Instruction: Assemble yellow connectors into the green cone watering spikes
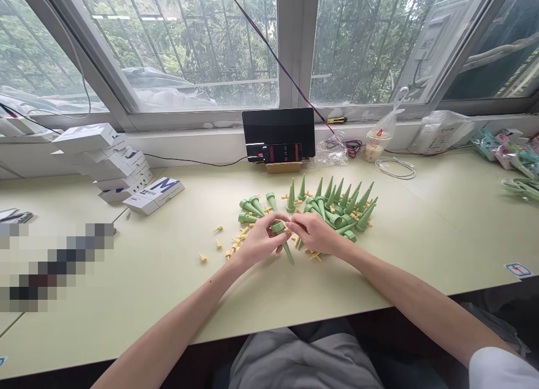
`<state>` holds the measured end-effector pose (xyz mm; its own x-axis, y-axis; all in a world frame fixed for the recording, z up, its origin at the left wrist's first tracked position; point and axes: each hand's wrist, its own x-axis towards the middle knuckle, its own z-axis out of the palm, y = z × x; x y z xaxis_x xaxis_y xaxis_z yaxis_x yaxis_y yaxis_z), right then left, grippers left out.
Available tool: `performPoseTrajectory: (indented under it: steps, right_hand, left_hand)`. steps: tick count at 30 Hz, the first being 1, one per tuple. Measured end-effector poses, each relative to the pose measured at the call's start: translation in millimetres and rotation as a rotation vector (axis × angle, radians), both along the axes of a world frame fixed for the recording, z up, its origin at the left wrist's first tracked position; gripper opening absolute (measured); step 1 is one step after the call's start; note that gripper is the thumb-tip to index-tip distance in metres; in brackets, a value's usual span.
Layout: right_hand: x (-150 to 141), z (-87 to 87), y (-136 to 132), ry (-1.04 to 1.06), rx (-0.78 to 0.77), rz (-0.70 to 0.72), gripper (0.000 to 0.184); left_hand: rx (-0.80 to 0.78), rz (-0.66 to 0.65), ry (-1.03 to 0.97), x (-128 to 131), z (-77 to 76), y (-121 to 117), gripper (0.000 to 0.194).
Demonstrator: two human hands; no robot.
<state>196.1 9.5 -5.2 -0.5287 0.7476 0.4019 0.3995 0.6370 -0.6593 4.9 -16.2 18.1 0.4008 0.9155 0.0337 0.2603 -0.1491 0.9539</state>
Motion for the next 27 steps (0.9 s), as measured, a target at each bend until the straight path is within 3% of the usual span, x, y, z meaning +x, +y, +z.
performPoseTrajectory:
  steps: [27]
  right_hand:
    - [-0.4,1.5,-1.5,-0.019,-0.014,-0.005,0.033]
  left_hand:
    - [0.009,0.0,-0.009,0.4,-2.3,0.7,0.027]
